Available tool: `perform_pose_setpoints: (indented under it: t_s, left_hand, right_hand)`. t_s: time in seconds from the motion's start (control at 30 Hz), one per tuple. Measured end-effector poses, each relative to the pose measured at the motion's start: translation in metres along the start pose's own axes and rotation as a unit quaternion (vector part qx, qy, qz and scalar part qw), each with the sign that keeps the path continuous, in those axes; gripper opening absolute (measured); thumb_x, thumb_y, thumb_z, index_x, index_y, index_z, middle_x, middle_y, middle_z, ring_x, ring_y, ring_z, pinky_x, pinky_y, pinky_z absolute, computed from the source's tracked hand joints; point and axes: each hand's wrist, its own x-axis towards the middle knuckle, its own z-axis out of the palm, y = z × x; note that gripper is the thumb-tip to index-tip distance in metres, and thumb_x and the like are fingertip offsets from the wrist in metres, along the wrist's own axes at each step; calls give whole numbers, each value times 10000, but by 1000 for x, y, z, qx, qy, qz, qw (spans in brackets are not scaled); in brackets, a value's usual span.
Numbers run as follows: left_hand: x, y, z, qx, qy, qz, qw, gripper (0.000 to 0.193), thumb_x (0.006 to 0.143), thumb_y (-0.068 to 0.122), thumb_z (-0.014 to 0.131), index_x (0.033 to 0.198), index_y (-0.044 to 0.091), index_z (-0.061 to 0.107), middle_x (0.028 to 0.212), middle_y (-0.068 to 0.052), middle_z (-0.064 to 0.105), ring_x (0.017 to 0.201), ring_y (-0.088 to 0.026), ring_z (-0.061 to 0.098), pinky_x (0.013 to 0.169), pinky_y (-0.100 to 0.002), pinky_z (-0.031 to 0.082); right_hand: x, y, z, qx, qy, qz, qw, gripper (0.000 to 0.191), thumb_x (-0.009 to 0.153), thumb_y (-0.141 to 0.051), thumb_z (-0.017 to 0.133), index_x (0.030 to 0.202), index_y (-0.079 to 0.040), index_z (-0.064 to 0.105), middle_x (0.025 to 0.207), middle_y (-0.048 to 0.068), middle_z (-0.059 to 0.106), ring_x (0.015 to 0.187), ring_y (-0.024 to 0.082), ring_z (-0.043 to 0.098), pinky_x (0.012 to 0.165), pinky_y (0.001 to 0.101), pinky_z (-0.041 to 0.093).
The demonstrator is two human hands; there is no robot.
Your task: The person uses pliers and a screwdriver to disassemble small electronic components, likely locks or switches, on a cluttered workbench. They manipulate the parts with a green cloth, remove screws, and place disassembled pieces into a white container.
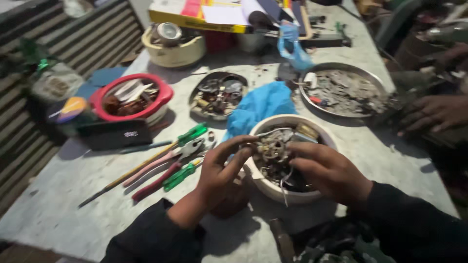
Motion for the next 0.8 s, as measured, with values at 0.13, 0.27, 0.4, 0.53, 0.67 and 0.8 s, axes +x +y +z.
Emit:
perform_pose_setpoints:
  t_s: [0.13, 0.27, 0.4, 0.53, 0.67, 0.8]
  left_hand:
    - [9, 6, -18, -65, 83, 96, 990, 283, 998, 22, 607, 1270, -25, 671, 1198, -151, 732, 1087, -188, 689, 943, -308, 559]
    - [39, 7, -85, -43, 285, 235, 928, 310, 1010, -59, 548, 1305, -46, 644, 1231, -140, 704, 1108, -156, 688, 960, -297, 573]
    - [81, -4, -175, 64, 382, 275, 880, 246, 1115, 114, 634, 1311, -32, 663, 1246, -121, 738, 1144, -168, 721, 1037, -304, 575]
    - [96, -26, -221, 235, 416, 69, 876, 282, 1028, 217, 634, 1202, 14, 723, 1097, -123, 778, 994, -165, 739, 926, -382, 554]
    - [89, -49, -233, 484, 420, -92, 762, 346, 974, 368, 620, 1191, 141, 765, 1066, -182, 753, 1056, -363, 641, 999, -619, 346]
    - [73, -60, -242, 655, 406, -2, 637, 433, 952, 471, 699, 1188, 119, 789, 1060, -267, 710, 1040, -498, 575, 941, -685, 347]
  right_hand:
    - [9, -4, 11, 54, 132, -3, 990, 445, 971, -36, 706, 1351, -80, 478, 1521, 231, 416, 1321, 347, 603, 1075, 385, 553]
    - [15, -3, 12, 42, 109, 64, 991, 531, 874, -39, 732, 1354, -66, 507, 1459, 202, 499, 1328, 373, 566, 1082, 426, 501]
    - [19, -5, 11, 39, 99, 84, 991, 537, 842, -32, 738, 1337, -63, 533, 1427, 185, 530, 1354, 392, 535, 1087, 448, 477]
    - [24, -7, 11, 41, 105, 87, 990, 527, 836, -44, 743, 1327, -65, 552, 1399, 163, 560, 1337, 380, 551, 1075, 444, 481]
    - [24, -9, 7, 32, 93, 104, 990, 530, 821, -55, 755, 1313, -64, 558, 1374, 159, 586, 1330, 387, 553, 1059, 439, 481]
    - [16, -15, 7, 66, 68, 150, 984, 510, 835, -58, 752, 1305, -58, 557, 1367, 166, 581, 1310, 370, 574, 987, 387, 527]
